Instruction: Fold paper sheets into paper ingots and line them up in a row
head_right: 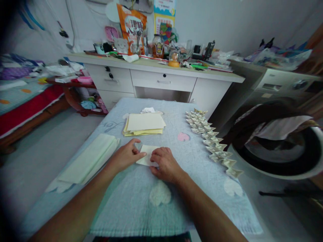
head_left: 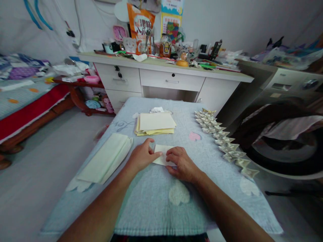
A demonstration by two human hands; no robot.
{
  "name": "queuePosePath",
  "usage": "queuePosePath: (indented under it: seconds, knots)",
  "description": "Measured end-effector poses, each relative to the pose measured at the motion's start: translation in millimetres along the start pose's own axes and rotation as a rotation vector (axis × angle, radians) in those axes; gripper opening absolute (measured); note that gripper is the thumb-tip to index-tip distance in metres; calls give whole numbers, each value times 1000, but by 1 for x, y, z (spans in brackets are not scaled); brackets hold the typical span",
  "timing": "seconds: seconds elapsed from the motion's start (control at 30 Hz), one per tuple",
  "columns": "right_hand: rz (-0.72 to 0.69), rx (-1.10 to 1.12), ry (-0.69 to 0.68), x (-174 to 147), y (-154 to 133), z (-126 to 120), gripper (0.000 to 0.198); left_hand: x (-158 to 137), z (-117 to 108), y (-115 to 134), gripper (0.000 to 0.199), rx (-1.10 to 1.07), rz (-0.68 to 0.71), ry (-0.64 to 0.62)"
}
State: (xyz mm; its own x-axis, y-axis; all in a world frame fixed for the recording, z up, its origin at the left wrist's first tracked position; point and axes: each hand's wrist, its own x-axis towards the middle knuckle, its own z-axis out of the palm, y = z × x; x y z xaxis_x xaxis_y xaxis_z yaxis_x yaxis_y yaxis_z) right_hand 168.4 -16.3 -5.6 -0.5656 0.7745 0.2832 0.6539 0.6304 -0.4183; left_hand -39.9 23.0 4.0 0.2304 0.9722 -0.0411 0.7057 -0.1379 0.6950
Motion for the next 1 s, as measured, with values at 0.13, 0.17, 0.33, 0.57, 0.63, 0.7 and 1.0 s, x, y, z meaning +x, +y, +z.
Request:
queuePosePath:
  seconds: [0.13,0.17,0.33,0.57,0.63,0.7,1.0]
  knots:
    - [-7,56,21,0,2,1,21,-1,8,-3,72,-212,52,-36]
    - [14,74,66,0,4,0,26,-1,9,-3,74,-279,72,-47]
    - [235,175,358,2,15,-12,47,-3,7,5,62,-453,183,-79]
    - [467,774,248,3,21,-15,26,0,6,8,46,-787,125,-57]
    - [500,906,295,3,20,-12,27,0,8,9,47,-941,67,-70]
    - [524,1006,341,3,20,-10,28,-1,12,11,44,-1018,13,-92]
    - [561,1145,342,5,18,-12,29,-3,21,16,28,-969,-32,-75]
